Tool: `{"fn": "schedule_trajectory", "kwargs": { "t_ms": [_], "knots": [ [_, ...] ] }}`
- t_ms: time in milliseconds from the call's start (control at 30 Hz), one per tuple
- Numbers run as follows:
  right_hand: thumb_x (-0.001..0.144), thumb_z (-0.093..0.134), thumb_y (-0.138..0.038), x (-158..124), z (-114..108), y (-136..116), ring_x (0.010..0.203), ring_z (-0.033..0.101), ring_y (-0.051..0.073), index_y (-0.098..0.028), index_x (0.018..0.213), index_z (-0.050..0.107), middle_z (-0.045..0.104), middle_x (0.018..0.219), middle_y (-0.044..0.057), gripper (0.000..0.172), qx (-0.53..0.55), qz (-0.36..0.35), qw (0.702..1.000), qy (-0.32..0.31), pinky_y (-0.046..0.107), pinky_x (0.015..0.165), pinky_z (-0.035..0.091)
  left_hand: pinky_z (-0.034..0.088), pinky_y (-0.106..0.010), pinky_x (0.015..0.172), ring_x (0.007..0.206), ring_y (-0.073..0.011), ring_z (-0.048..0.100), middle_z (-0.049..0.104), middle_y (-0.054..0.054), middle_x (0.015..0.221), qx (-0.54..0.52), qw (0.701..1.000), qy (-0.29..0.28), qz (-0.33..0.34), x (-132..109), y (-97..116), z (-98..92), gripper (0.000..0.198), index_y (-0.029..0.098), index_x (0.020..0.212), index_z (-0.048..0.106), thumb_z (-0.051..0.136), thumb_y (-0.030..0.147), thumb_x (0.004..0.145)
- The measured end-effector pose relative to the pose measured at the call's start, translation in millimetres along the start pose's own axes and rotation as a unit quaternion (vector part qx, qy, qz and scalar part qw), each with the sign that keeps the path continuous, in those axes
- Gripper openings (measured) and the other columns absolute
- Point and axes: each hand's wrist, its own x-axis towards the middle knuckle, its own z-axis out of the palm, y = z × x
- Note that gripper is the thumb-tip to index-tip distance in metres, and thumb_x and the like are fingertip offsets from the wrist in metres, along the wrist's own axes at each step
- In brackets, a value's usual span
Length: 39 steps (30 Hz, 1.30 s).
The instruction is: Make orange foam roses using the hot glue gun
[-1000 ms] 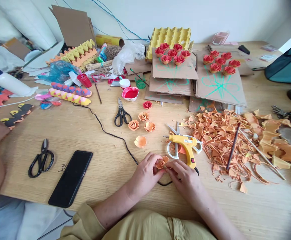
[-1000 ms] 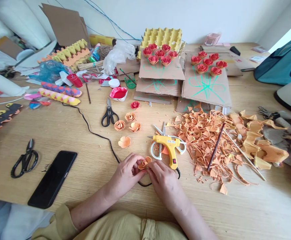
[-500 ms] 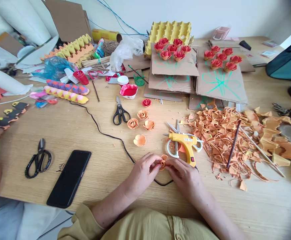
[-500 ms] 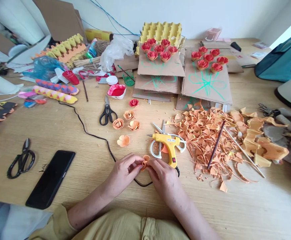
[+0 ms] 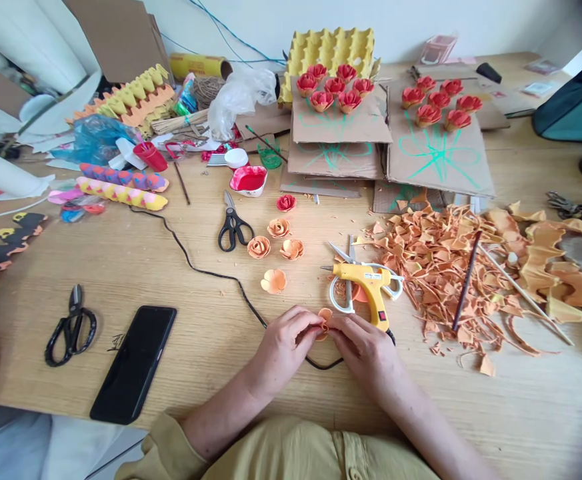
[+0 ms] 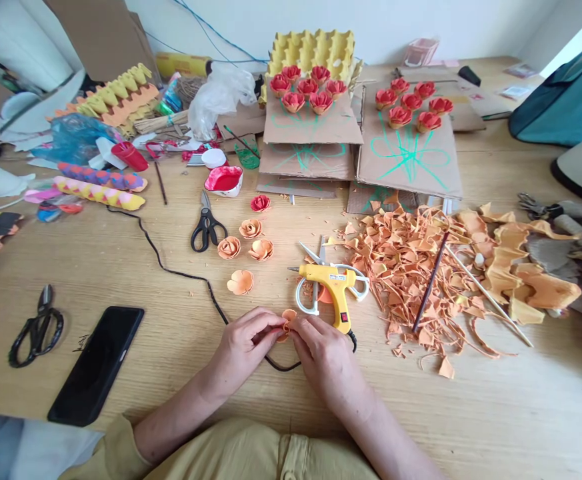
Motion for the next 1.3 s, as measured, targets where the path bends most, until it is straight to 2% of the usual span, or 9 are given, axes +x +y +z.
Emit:
{"fn": "schedule_trajectory", "kwargs": {
  "t_ms": [300,467,633,900,1100,1300],
  "knots": [
    [0.101,0.051,-0.019,-0.8,0.2,0.3,0.068,0.070,0.017,-0.023,0.096,0.062,0.072,0.083,0.003,0.013,-0.001,0.003,1.000,0.029,0.027,0.063,0.054,0.054,-0.028,0.083,0.090,-0.0163,0.067,0.069,-0.006,0.097,0.004,0.999,-0.043,0.028,4.9,2.1,-7.5,0.022,0.019,0.103,0.069,0.051,0.008,0.096],
    [0.101,0.050,-0.016,-1.4,0.3,1.4,0.069,0.070,0.017,-0.023,0.095,0.062,0.073,0.084,0.004,0.015,-0.001,-0.001,1.000,0.027,0.027,0.064,0.054,0.054,-0.023,0.073,0.082,-0.0139,0.066,0.067,-0.003,0.095,-0.019,0.998,-0.067,-0.014,5.4,-3.4,-7.0,0.014,0.019,0.100,0.068,0.063,0.010,0.091],
    [0.100,0.052,-0.014,-1.9,2.3,2.9,0.070,0.071,0.018,-0.023,0.094,0.062,0.074,0.084,0.004,0.014,0.007,-0.006,0.999,0.040,0.027,0.064,0.054,0.055,-0.021,0.069,0.076,-0.0121,0.066,0.066,-0.001,0.092,-0.041,0.996,-0.074,-0.039,8.6,-3.0,-5.5,0.014,0.019,0.095,0.065,0.067,0.008,0.087],
    [0.101,0.050,-0.015,-0.2,-0.5,0.7,0.070,0.070,0.018,-0.022,0.090,0.061,0.071,0.084,0.005,0.018,0.005,-0.013,1.000,0.024,0.027,0.064,0.053,0.054,-0.023,0.073,0.078,-0.0131,0.065,0.066,0.000,0.091,-0.009,0.998,-0.058,-0.016,7.8,-1.9,-2.6,0.018,0.020,0.096,0.064,0.068,0.006,0.087],
    [0.101,0.050,-0.013,0.0,1.2,0.3,0.072,0.070,0.018,-0.023,0.096,0.061,0.071,0.085,0.004,0.015,0.009,-0.006,1.000,0.026,0.027,0.066,0.053,0.053,-0.025,0.078,0.085,-0.0157,0.064,0.066,-0.002,0.091,0.020,0.997,-0.067,0.023,9.8,-1.0,-3.8,0.021,0.019,0.102,0.064,0.066,0.003,0.088],
    [0.100,0.053,-0.013,0.6,2.9,0.3,0.074,0.070,0.019,-0.022,0.099,0.061,0.071,0.086,0.005,0.012,0.023,-0.005,0.999,0.034,0.027,0.067,0.053,0.051,-0.024,0.073,0.081,-0.0152,0.063,0.065,-0.002,0.091,0.029,0.997,-0.069,0.035,10.2,-1.9,-3.7,0.023,0.018,0.103,0.063,0.065,0.002,0.087]
  ]
}}
